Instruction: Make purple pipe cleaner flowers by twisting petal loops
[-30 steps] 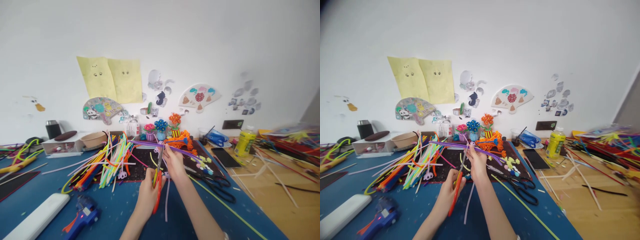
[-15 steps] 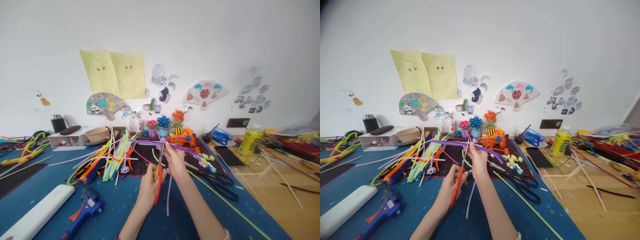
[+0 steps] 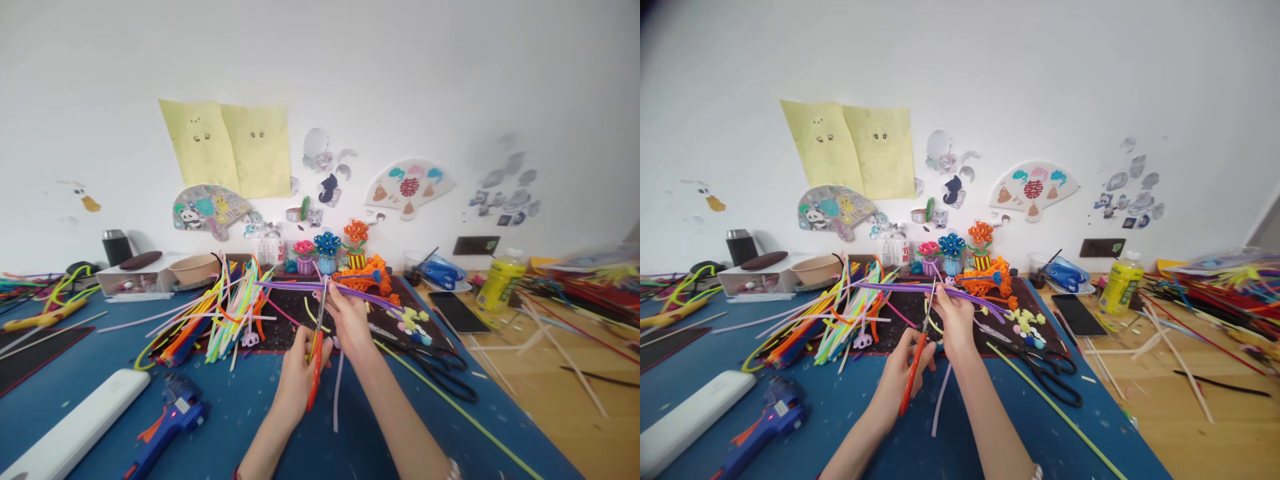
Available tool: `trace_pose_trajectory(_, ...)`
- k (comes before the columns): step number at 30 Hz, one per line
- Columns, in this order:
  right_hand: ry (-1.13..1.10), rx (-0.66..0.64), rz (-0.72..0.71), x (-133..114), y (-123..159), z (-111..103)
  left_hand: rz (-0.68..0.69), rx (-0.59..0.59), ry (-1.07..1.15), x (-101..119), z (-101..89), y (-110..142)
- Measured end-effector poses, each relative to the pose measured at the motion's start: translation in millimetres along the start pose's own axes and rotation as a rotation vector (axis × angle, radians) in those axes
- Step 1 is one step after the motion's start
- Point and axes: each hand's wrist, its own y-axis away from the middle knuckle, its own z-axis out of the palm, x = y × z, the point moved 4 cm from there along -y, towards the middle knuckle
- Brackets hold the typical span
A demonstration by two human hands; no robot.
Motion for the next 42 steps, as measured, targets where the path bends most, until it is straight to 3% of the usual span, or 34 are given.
trace_pose_trajectory(7, 0.032, -0.007, 0.007, -0.3, 2.7, -0.7, 0.019, -0.012, 0.021, 0.9, 0.9, 0.0)
trace_pose_trajectory(24, 0.068, 0.156, -0.037, -4.9, 4.9, -5.2, 0.025, -0.049, 0.041, -6.5, 5.5, -2.3)
trace_pose_trajectory(35, 0.037, 0.113, -0.084, -4.0, 5.2, -0.6, 0.02, 0.004, 0.02, -6.1, 3.4, -2.3)
trace_pose_trajectory(42, 0.008, -0.008, -0.066, -9.1, 9.3, 7.7, 0.039, 0.049, 0.007, -3.6, 0.0, -2.1)
